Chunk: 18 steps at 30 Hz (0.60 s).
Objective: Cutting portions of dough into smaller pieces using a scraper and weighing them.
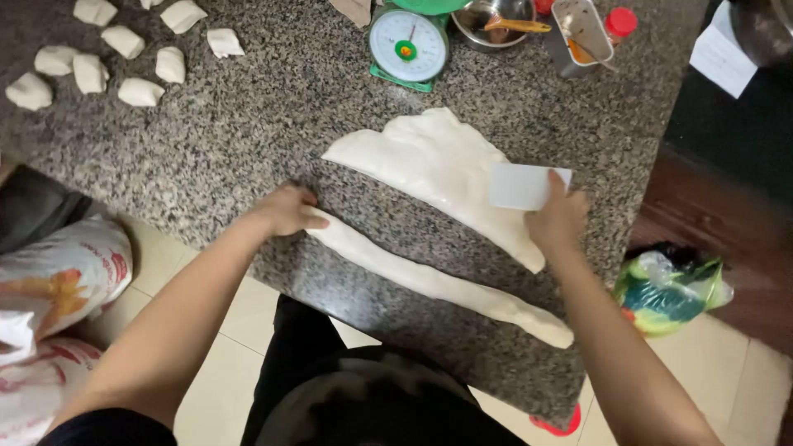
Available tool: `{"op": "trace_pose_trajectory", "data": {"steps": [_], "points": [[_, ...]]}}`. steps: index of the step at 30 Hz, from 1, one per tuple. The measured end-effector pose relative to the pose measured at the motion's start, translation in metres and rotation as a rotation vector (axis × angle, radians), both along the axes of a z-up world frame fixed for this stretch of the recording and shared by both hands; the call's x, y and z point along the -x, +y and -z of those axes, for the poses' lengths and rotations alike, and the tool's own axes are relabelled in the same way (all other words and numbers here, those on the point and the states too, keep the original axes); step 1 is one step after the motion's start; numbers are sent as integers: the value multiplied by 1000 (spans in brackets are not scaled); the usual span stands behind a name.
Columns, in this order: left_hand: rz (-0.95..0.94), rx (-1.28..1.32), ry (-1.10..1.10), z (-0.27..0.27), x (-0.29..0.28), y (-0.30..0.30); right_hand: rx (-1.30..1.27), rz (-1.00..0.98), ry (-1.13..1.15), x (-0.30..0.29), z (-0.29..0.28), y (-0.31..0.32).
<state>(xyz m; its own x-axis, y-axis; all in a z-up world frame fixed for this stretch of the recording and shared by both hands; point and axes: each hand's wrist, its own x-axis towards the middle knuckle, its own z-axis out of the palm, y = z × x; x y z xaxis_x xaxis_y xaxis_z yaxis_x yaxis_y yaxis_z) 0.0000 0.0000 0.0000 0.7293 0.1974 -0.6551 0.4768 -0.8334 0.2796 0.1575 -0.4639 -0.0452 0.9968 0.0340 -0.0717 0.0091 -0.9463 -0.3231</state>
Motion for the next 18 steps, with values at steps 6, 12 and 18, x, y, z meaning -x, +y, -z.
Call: {"op": "trace_pose_trajectory", "data": {"steps": [6,12,18], "points": [[502,371,-419,34,-1,29,488,25,-246,17,-23,40],[520,586,-401,11,8,35,-259,458,54,114,-102,179],[754,553,-503,40,9,45,-964,507,-97,212,-72,280]]}}
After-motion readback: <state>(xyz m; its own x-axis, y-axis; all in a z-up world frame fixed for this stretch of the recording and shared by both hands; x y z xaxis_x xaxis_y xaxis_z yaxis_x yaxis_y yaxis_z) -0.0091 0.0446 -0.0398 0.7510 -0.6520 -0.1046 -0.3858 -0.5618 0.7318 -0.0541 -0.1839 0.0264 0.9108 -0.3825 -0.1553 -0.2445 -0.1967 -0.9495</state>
